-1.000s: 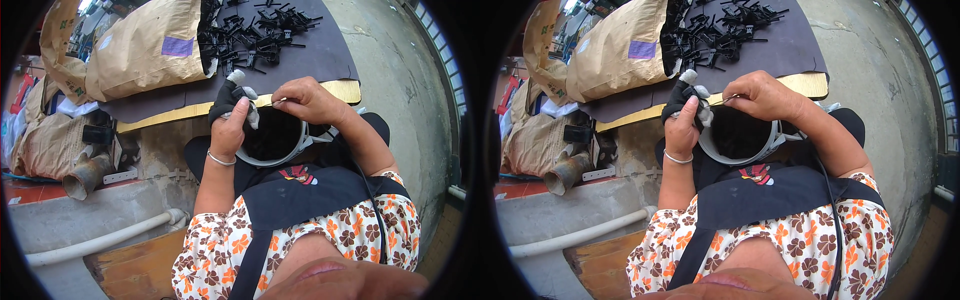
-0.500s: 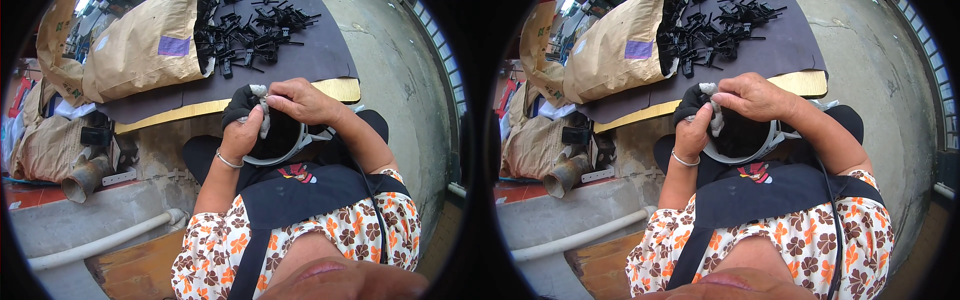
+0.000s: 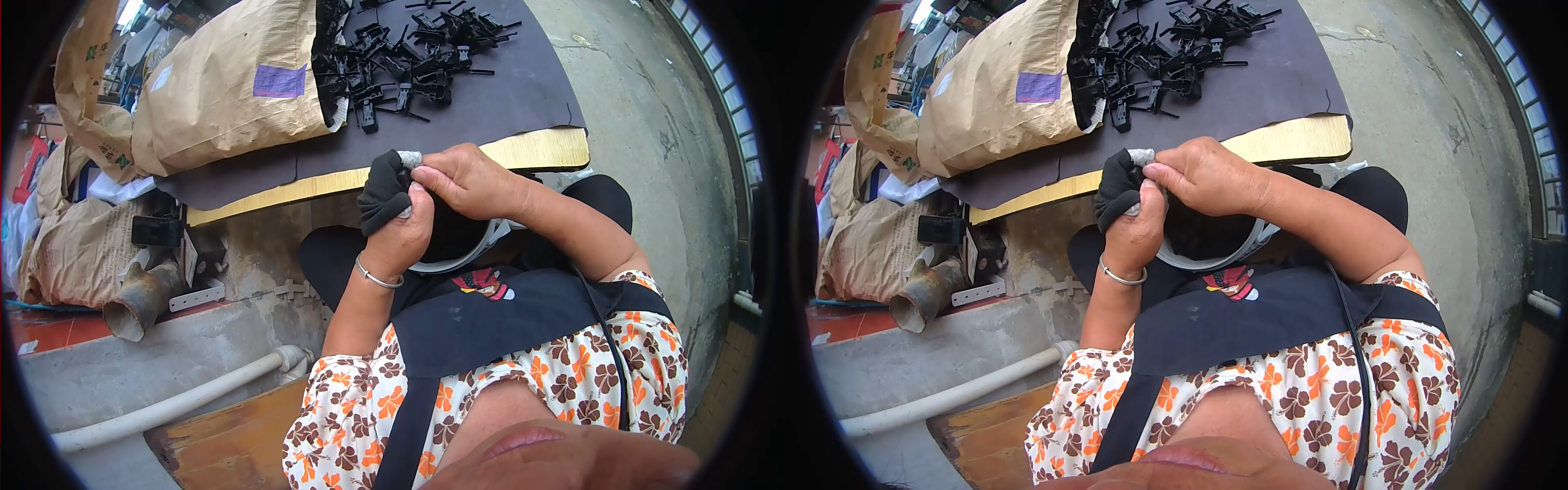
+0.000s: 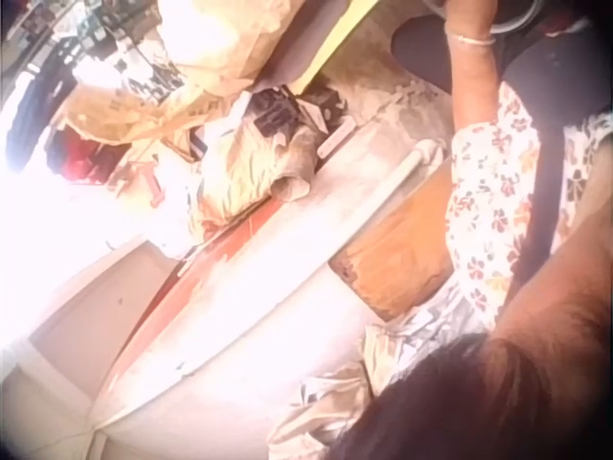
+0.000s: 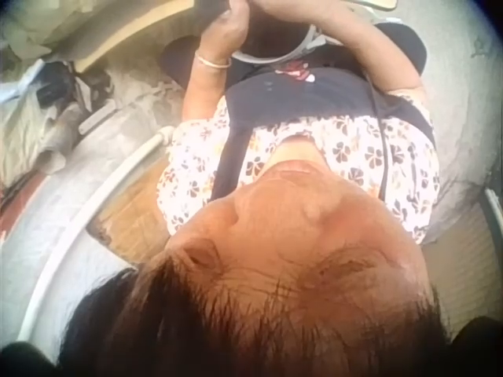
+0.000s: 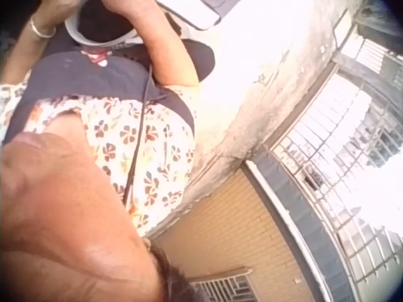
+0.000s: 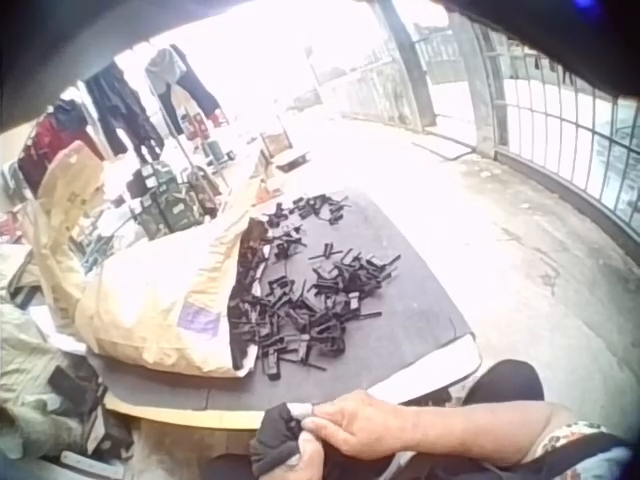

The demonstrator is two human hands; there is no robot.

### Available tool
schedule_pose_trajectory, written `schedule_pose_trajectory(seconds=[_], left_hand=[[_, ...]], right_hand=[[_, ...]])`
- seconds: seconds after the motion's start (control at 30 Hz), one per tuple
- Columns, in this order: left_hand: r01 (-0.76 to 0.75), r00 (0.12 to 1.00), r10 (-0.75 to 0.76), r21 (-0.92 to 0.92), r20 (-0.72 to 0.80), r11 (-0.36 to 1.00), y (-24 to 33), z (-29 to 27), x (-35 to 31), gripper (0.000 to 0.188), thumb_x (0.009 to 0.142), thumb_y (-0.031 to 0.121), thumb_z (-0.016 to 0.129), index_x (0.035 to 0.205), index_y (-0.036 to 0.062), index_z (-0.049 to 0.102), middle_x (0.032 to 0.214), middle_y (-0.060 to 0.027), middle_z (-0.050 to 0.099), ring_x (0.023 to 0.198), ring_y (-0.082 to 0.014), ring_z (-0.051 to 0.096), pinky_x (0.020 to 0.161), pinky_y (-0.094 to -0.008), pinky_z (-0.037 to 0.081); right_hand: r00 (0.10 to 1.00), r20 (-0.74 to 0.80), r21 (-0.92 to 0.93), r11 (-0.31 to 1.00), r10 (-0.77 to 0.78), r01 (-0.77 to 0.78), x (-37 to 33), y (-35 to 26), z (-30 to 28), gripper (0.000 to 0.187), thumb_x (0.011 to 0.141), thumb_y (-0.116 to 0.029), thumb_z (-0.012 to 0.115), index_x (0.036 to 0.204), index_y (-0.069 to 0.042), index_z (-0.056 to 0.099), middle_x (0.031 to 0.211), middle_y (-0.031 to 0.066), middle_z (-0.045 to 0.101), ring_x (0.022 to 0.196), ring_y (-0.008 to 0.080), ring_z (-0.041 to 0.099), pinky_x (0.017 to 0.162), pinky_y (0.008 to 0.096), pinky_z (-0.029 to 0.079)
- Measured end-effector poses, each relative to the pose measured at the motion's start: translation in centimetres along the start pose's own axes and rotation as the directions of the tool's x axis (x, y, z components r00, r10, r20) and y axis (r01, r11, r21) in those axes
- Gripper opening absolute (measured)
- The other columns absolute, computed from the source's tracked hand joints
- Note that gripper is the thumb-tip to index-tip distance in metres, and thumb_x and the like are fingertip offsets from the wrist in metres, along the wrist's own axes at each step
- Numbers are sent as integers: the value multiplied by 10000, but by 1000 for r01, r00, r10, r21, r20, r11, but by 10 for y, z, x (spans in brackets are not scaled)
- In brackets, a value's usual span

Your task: Assembling small plastic components and placing them into a collection bucket at a workstation.

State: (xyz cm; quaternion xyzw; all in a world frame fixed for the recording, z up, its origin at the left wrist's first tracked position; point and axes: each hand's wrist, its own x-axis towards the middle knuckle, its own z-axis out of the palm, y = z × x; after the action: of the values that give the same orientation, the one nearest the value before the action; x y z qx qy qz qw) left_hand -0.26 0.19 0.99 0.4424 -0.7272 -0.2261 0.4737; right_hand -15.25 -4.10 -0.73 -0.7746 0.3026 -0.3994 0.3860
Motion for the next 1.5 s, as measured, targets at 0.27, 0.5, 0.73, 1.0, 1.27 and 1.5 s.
schedule_pose_trajectory(seconds=[0.27,0.5,0.73,1.0,1.27,1.5], left_hand=[[-13,983,-31,234,182,972,-5,-14,-3,273,804,98,604,1054,-12,605,908,-147,623,866,-262,601,794,-325,462],[-77,997,70,244,38,967,-12,-18,2,248,801,49,623,1046,17,636,1046,-146,631,928,-292,611,841,-344,462],[-240,951,172,260,258,935,-4,-14,24,427,807,22,623,1223,35,532,1074,-129,626,782,-194,610,731,-291,489],[224,965,-214,-51,151,973,-6,-1,7,367,860,151,553,1192,-2,519,983,-167,636,850,-276,623,762,-340,485],[383,922,-373,-387,103,839,-6,9,-4,336,941,239,482,1139,-32,510,735,-87,612,691,-150,563,640,-264,458],[351,910,-294,-168,292,921,10,-3,-2,252,866,171,498,1045,-5,516,906,-167,590,807,-293,587,761,-377,452]], right_hand=[[972,-235,-676,717,9,-170,30,36,-42,311,845,-265,610,1077,-71,540,807,140,624,765,309,618,672,386,494],[980,11,-690,711,199,-137,14,26,-50,309,809,-164,589,1096,-62,535,835,157,627,812,335,610,707,400,492],[982,186,-397,911,-38,110,-4,-7,-55,298,763,-105,614,1040,-29,535,746,155,603,724,349,593,638,416,464],[999,-13,-202,979,-39,35,-5,-16,-38,331,736,-32,653,1047,-18,543,634,95,486,538,214,453,511,324,369],[886,23,-188,868,-463,459,-7,-17,-11,264,689,55,641,929,-25,566,650,85,519,559,241,494,502,328,375],[987,-162,103,995,24,-7,-10,1,-9,157,833,-44,636,793,-22,486,634,-27,419,581,41,361,510,208,324]])
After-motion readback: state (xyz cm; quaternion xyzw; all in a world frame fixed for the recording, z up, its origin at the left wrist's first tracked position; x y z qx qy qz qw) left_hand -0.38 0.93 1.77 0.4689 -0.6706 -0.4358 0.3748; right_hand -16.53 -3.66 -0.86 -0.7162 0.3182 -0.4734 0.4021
